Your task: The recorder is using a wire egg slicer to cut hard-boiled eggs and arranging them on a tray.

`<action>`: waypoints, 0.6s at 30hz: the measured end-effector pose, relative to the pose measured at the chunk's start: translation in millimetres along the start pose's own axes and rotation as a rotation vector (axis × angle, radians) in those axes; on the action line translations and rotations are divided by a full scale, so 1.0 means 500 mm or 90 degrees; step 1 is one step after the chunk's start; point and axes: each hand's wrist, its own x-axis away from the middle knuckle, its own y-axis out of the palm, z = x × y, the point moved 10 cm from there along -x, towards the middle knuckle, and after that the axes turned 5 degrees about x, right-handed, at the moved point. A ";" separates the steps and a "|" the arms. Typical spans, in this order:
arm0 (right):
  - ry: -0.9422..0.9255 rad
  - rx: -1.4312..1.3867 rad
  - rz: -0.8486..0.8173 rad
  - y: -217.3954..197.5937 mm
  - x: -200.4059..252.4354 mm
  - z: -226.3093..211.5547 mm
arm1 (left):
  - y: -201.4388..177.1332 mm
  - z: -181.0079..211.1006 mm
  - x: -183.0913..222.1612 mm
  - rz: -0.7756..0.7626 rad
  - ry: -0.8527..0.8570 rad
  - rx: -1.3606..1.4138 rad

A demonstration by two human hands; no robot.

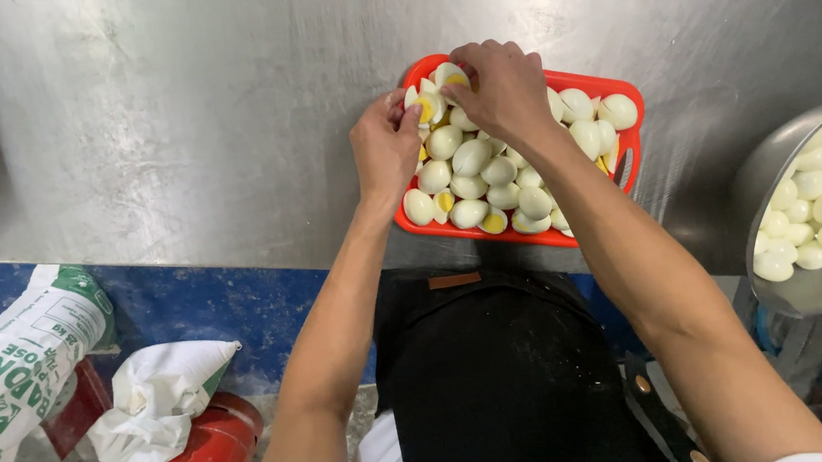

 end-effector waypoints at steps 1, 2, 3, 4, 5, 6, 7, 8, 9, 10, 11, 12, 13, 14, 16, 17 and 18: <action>-0.001 0.000 0.000 -0.007 0.000 -0.004 | -0.001 0.002 0.000 0.001 0.000 0.000; 0.011 -0.021 -0.007 -0.010 0.000 -0.004 | 0.001 0.002 -0.001 -0.005 -0.006 0.006; 0.023 -0.043 -0.016 -0.012 0.001 -0.005 | 0.001 0.001 0.000 -0.012 -0.012 0.011; 0.023 -0.043 -0.017 -0.021 0.000 -0.018 | 0.001 -0.003 0.000 -0.011 -0.014 0.010; 0.020 -0.015 -0.031 -0.028 0.001 -0.030 | 0.005 -0.005 0.001 -0.019 -0.008 0.024; 0.017 0.014 -0.045 -0.034 0.001 -0.041 | 0.011 -0.006 0.001 -0.027 -0.003 0.039; 0.017 0.014 -0.044 -0.032 0.001 -0.040 | 0.012 -0.007 0.000 -0.028 -0.003 0.039; 0.024 0.017 -0.041 -0.030 0.001 -0.037 | 0.013 -0.005 -0.001 -0.027 0.005 0.032; 0.029 0.019 -0.039 -0.027 0.000 -0.036 | 0.012 -0.003 -0.001 -0.026 0.013 0.025; 0.029 0.019 -0.039 -0.016 -0.001 -0.025 | 0.010 0.001 -0.001 -0.025 0.014 0.024; 0.021 0.017 -0.023 -0.008 0.000 -0.017 | 0.008 0.003 0.000 -0.026 0.007 0.018; 0.013 0.016 -0.007 -0.001 0.001 -0.008 | 0.006 0.005 0.002 -0.027 0.000 0.013; 0.014 0.015 -0.007 0.000 0.001 -0.007 | 0.005 0.009 0.004 -0.028 0.000 0.012; 0.016 0.014 -0.008 0.002 0.001 -0.004 | 0.003 0.009 0.005 -0.030 -0.009 0.007; 0.018 0.012 -0.009 -0.003 0.002 -0.008 | 0.005 0.006 0.003 -0.033 -0.018 0.001; 0.025 0.005 -0.014 -0.008 0.003 -0.014 | 0.005 0.002 0.002 -0.031 -0.014 -0.001; 0.031 -0.003 -0.019 -0.013 0.004 -0.019 | 0.006 -0.001 0.001 -0.028 -0.010 -0.003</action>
